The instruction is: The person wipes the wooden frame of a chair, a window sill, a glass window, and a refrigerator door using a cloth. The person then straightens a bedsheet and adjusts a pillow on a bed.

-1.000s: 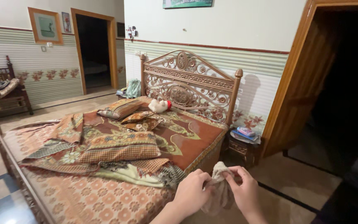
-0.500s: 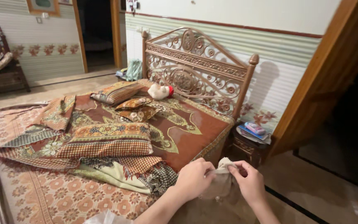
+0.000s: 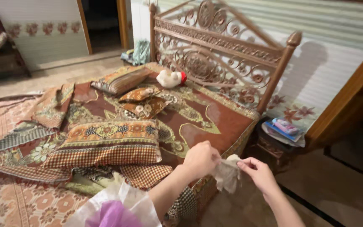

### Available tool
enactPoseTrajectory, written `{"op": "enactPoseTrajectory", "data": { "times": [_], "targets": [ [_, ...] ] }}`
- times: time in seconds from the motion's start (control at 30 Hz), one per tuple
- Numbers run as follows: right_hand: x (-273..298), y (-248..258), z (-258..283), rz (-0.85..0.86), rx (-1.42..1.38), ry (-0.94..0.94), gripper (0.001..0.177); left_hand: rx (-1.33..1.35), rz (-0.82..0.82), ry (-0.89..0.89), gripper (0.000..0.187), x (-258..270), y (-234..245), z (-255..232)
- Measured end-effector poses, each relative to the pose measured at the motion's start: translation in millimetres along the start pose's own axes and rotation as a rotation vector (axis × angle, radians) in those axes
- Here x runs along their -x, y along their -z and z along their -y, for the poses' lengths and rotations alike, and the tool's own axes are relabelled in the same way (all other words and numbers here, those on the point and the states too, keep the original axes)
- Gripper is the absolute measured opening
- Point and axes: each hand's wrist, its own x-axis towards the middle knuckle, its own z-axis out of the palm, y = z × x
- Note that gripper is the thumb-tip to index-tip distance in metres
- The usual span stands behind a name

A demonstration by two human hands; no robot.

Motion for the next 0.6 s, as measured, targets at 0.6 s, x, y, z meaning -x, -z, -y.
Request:
{"op": "enactPoseTrajectory", "data": {
  "times": [0.6],
  "targets": [
    [-191.5,-59.8,-63.4,0.341,-0.109,-0.446,0.022,0.032,0.152,0.429,0.02,-109.9,-68.0,150.3]
  ]
}}
